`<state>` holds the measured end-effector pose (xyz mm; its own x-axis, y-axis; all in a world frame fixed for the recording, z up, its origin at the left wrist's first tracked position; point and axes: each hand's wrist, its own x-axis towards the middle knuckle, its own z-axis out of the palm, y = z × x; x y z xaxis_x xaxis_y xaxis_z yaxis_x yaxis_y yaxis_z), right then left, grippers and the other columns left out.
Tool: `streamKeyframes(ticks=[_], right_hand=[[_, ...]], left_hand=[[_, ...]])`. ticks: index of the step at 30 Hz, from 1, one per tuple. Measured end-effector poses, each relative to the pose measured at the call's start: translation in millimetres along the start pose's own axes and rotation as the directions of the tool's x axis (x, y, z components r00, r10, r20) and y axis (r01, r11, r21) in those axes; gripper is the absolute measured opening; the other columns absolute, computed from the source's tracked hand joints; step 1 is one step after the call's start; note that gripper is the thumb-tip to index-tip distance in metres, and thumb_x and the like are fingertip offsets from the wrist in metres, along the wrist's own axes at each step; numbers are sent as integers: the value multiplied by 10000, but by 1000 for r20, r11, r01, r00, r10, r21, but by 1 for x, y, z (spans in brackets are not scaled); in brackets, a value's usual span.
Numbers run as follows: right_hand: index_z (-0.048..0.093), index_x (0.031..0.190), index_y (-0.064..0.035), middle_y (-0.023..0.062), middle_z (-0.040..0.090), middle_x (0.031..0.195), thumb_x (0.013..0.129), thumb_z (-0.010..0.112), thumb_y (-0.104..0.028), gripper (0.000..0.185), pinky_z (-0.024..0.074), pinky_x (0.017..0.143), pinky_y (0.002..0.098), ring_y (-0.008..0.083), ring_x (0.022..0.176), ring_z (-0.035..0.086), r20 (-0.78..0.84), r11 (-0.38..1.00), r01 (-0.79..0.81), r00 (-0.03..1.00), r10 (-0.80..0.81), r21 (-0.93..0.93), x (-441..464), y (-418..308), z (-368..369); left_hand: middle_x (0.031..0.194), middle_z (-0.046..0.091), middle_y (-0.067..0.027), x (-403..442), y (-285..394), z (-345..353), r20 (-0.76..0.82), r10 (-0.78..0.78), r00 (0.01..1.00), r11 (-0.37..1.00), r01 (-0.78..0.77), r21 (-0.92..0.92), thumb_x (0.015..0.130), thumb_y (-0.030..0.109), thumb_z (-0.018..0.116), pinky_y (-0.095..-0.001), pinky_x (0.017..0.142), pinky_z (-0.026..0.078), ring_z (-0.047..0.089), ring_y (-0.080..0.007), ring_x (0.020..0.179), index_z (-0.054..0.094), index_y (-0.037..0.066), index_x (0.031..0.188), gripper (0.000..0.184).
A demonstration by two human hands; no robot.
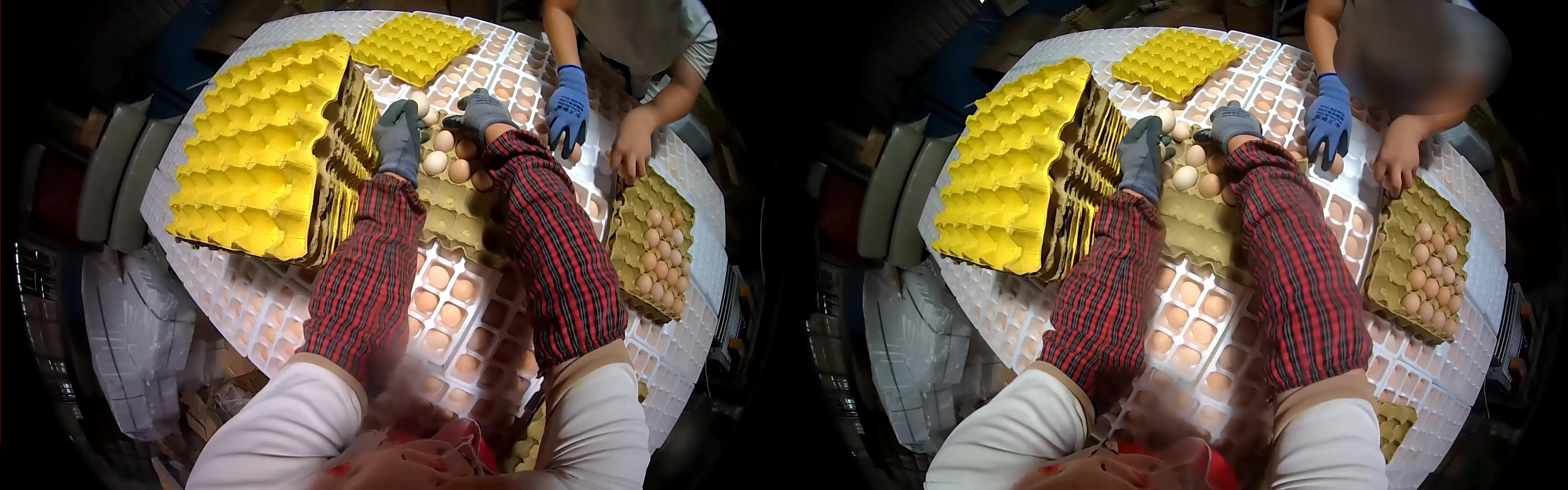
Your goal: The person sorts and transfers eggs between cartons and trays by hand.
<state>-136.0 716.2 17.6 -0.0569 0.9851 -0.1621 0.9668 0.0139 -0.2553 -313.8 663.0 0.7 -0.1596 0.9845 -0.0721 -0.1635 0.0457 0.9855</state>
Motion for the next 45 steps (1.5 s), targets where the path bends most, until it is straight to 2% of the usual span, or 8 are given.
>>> streamKeyframes(ticks=[8, 10, 13, 18, 25, 29, 35, 45], right_hand=[[690, 1211, -91, 127, 642, 1284, 724, 806, -492, 641, 513, 963, 442, 320, 1176, 624, -5, 1000, 27, 1000, -27, -2, -2, -15, -9], [742, 1105, -111, 110, 666, 1212, 666, 825, -539, 619, 523, 918, 446, 329, 1092, 652, -140, 974, 39, 990, -7, 225, -8, 2, 4], [724, 1061, -73, 64, 668, 1056, 722, 814, -549, 591, 541, 828, 398, 244, 973, 667, 7, 322, -82, 974, 228, 943, -47, 38, 10], [401, 1407, -46, 81, 535, 1245, 935, 620, 0, 522, 566, 761, 297, 249, 1159, 596, -450, -25, 451, 884, -124, 892, -209, 81, 3], [468, 1419, -116, 163, 366, 1542, 1000, 478, -514, 577, 522, 601, 310, 438, 1178, 562, 185, -954, -46, 983, 11, 297, -444, 113, -8], [494, 1406, -124, 170, 280, 1565, 977, 568, -476, 560, 530, 618, 329, 397, 1214, 508, -88, -915, 136, 990, 110, 380, -565, 103, 40], [548, 1313, -123, 190, 343, 1504, 925, 593, -547, 577, 546, 770, 504, 447, 1082, 533, -139, -883, 382, 924, 357, 272, -731, 32, 87], [493, 1353, -146, 161, 361, 1530, 979, 550, -349, 429, 477, 601, 335, 343, 1206, 507, -117, -771, 633, 762, 636, -68, -948, -95, 272]], left_hand=[[1305, 538, -78, 7, 3, 25, 107, 51, 993, 779, 28, -627, 931, 249, 666, -388, 795, 557, 642, -275, 1045, 564, 80, 1331, 445], [1322, 545, -96, 58, -20, 28, -117, 180, 977, 983, -175, 52, 907, 389, 684, -431, 833, 558, 624, -290, 1091, 625, 79, 1268, 480], [1357, 537, -134, 55, 4, 42, -51, 175, 983, 371, -17, 929, 859, 566, 686, -497, 855, 556, 597, -304, 1137, 625, 95, 1288, 640], [1282, 648, -149, 80, -8, 51, 133, -103, 986, -237, -154, 959, 872, 523, 644, -400, 1023, 471, 597, -271, 1218, 655, 104, 1278, 583], [1266, 659, -147, 43, 35, 70, 125, 29, 992, -99, -121, 988, 823, 644, 654, -404, 970, 509, 628, -288, 1176, 624, 70, 1318, 759], [1003, 674, -102, -87, 38, 106, 683, -105, 723, 982, -33, 187, 849, 573, 710, -338, 741, 578, 691, -208, 901, 641, -2, 1162, 658], [1281, 538, -90, -403, 17, 26, 996, -89, 17, 552, 833, 35, 1009, 390, 567, -379, 873, 579, 635, -234, 1108, 392, 65, 1405, 541], [1156, 586, -57, -643, -22, -171, 960, -175, -219, 818, 510, 266, 783, 170, 852, -371, 899, 547, 619, -197, 1088, 422, 64, 1267, 656]])
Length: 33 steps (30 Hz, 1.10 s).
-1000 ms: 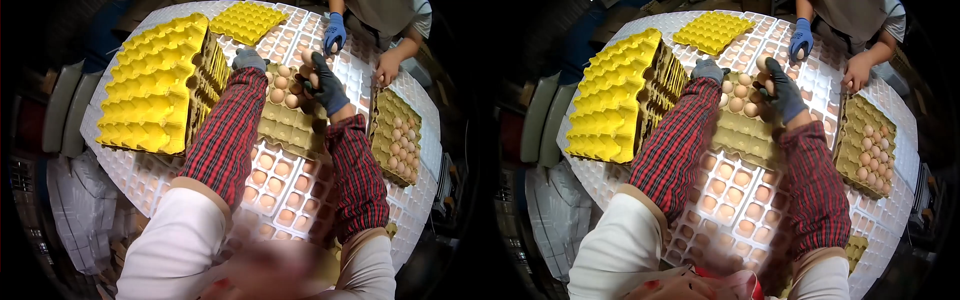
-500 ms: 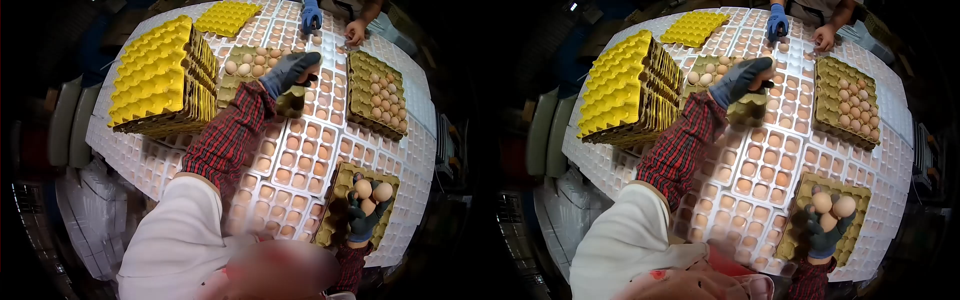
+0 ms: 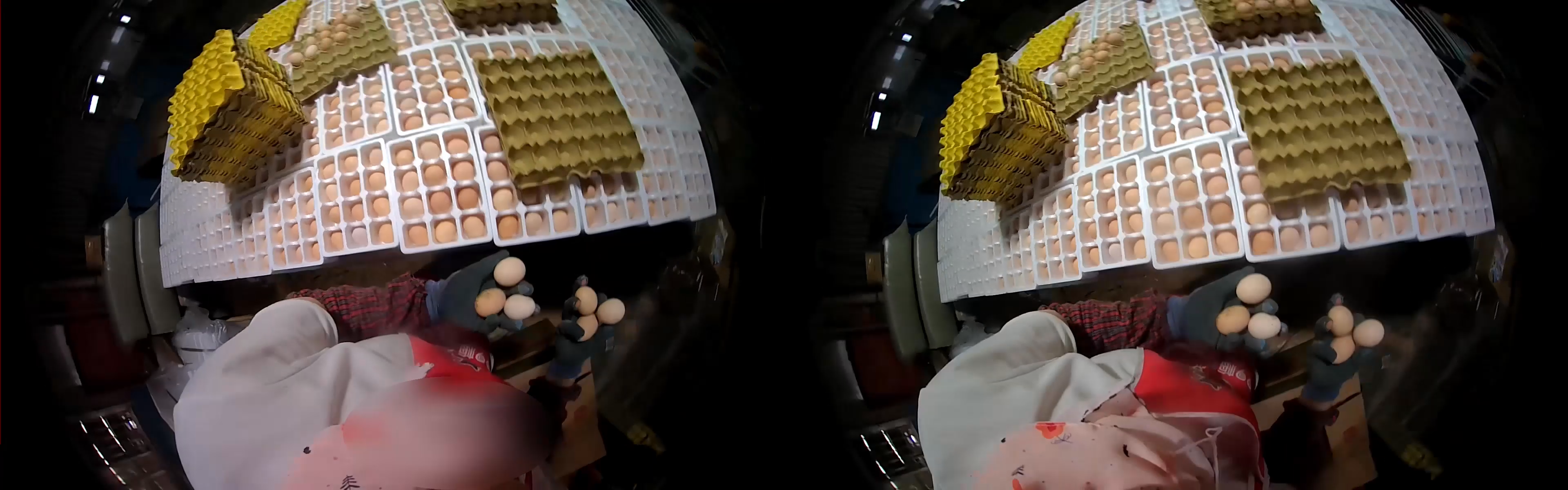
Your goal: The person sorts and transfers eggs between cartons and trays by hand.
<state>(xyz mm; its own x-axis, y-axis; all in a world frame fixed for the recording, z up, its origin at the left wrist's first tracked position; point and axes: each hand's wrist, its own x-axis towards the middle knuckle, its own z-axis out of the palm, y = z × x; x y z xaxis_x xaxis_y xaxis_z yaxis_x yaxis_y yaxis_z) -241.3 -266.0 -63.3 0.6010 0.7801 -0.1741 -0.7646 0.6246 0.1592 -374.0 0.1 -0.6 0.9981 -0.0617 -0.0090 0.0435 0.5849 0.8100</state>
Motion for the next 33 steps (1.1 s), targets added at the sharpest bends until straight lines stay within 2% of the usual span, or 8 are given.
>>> streamKeyframes(ticks=[8, 12, 17, 20, 25, 28, 30, 33], right_hand=[[303, 1513, -114, 165, 217, 1593, 974, 599, -437, 695, 581, 834, 424, 383, 1422, 327, 119, 927, 233, 953, -277, 292, -73, 73, -205], [270, 1515, -24, 164, 315, 1572, 967, 613, -434, 766, 548, 823, 364, 377, 1427, 328, -120, 885, 347, 938, -326, 309, -79, 132, -296], [503, 1322, -72, 180, 455, 1460, 949, 650, -313, 468, 534, 773, 313, 345, 1308, 459, -243, 875, 443, 843, -480, -195, -69, 213, -362], [415, 1421, -66, 160, 442, 1486, 912, 694, -326, 636, 545, 836, 347, 289, 1244, 503, -181, 878, 295, 953, -242, 377, -55, 243, -420], [548, 1288, -7, 160, 584, 1302, 990, 602, -384, 484, 517, 792, 310, 302, 1213, 574, -416, 969, 25, 900, -128, -246, -16, 266, -416], [602, 1237, 10, 143, 680, 1142, 933, 671, -398, 513, 536, 785, 280, 189, 1007, 663, -441, 640, -292, 893, -83, -711, 10, 285, -407], [629, 1213, -18, 132, 685, 1155, 921, 674, -361, 453, 539, 820, 312, 230, 1006, 670, -395, 657, -233, 912, -108, -717, 38, 327, -433], [636, 1224, -46, 145, 649, 1245, 871, 703, -352, 471, 496, 948, 406, 325, 1124, 613, -186, -72, -194, 977, -104, -978, 78, 378, -450]], left_hand=[[1150, 573, -58, -19, -101, -29, 148, -180, 973, 787, 52, 614, 973, 118, 613, -348, 947, 521, 592, -188, 1111, 479, 50, 1274, 336], [966, 548, 2, -82, -198, -101, 187, -672, 716, 619, 683, -388, 999, 246, 573, -288, 734, 477, 547, -139, 811, 521, 102, 1036, 157], [1106, 636, -25, -143, -240, -176, -314, -291, 904, 688, 426, 588, 767, 96, 831, -298, 855, 540, 612, -132, 1010, 656, 47, 1170, 442], [1142, 628, -56, -160, -220, -190, -307, -110, 945, 252, 325, 912, 695, 177, 909, -322, 932, 509, 604, -180, 1055, 614, 29, 1231, 629], [972, 647, -28, -232, -230, -264, -708, -447, 546, 604, 769, 211, 823, 261, 811, -290, 739, 511, 609, -141, 828, 599, 63, 1194, 471], [725, 577, 4, -319, -266, -375, -661, -42, 749, 110, 661, 742, 907, 260, 731, -268, 557, 448, 517, -100, 606, 650, 124, 929, 160], [737, 598, 8, -332, -224, -382, -929, -244, 277, 783, 622, -20, 893, 298, 751, -297, 552, 467, 559, -128, 613, 653, 116, 961, 217], [876, 678, -58, -407, -190, -474, -899, -133, 417, 786, 596, 161, 884, 320, 759, -351, 581, 529, 616, -172, 661, 629, 97, 1152, 372]])
